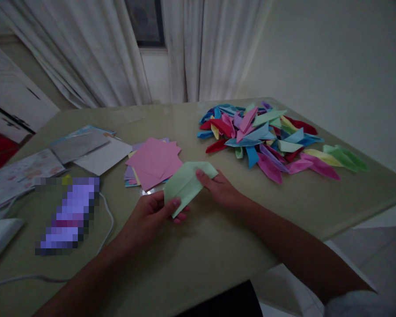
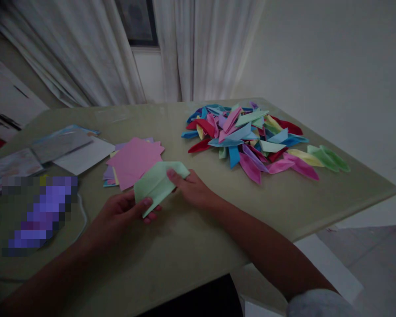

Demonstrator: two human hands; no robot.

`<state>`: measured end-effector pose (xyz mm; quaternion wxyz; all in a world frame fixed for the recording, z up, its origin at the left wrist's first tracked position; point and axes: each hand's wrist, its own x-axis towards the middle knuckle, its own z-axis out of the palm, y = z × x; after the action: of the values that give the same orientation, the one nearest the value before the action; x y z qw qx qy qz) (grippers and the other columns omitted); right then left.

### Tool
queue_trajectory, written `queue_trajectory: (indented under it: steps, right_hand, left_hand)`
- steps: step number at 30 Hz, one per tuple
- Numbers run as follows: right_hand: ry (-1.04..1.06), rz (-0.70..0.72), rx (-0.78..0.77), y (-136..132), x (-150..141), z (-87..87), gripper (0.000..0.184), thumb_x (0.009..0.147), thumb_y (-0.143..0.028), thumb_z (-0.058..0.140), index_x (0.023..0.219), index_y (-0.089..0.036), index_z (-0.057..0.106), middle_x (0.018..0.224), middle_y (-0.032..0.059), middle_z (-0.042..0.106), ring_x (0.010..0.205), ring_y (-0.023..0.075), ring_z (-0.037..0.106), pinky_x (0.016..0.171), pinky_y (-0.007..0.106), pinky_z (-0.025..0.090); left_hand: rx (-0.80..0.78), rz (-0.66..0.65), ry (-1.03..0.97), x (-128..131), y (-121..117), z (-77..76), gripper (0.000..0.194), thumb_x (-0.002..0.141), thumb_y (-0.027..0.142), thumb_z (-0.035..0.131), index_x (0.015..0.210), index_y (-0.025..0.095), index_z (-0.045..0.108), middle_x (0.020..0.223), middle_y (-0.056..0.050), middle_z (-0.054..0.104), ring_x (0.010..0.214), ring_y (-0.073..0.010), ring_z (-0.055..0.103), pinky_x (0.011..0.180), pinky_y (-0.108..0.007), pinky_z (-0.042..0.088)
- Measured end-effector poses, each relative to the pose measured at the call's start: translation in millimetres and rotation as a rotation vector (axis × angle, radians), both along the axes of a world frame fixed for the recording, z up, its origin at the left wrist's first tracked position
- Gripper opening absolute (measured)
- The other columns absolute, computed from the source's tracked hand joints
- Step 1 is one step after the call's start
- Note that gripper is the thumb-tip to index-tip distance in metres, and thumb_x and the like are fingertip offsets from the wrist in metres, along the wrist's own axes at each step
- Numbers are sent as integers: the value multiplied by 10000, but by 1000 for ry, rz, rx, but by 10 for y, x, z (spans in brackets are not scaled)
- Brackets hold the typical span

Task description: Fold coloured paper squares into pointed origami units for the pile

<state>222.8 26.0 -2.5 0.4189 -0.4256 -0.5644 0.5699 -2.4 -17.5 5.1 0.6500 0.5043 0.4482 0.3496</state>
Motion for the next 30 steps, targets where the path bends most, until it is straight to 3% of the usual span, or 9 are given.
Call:
queue_trajectory:
  steps: [5, 11, 16, 24, 30]
  right_hand:
    - [-2, 0, 49, 139, 116, -4, 684, 946, -804, 598, 666, -180, 639, 643, 13, 604, 626, 144, 567, 635, 286, 459]
    - [150, -137, -50, 199, 134, -13, 629, 854, -800, 722, 758, -181, 665, 660, 15, 624, 558, 134, 548, 512, 267, 438]
    - [134, -102, -47, 241, 174, -35, 613, 890, -756, 725, 680, -190, 617, 579, -4, 576, 497, 108, 499, 449, 243, 359]
    - [149, -123, -79, 210, 135, 8, 567, 839, -726, 794, 788, -174, 674, 641, 15, 664, 497, 121, 576, 454, 246, 445]
    - [108, -112, -37, 211, 140, 42, 521, 856, -683, 797, 852, -166, 734, 718, 32, 700, 580, 145, 630, 520, 263, 494]
  left_hand:
    - [13, 5, 19, -9, 14, 48, 402, 868, 563, 840, 960, 175, 793, 871, -86, 827, 683, -202, 753, 653, -323, 642]
    - [105, 130, 12, -33, 52, 7, 475, 892, 600, 802, 1118, 182, 782, 927, -74, 821, 775, -217, 781, 745, -339, 654]
    - [122, 161, 9, -49, 68, -73, 484, 928, 588, 770, 1208, 193, 752, 1004, -79, 813, 854, -212, 771, 838, -358, 654]
    - [97, 242, -144, -4, 19, -64, 375, 931, 566, 775, 1079, 266, 606, 1010, -3, 736, 849, -179, 745, 783, -344, 663]
    - [283, 250, 75, -31, 47, -49, 239, 898, 386, 821, 952, 216, 661, 907, 4, 700, 798, -159, 713, 750, -292, 622]
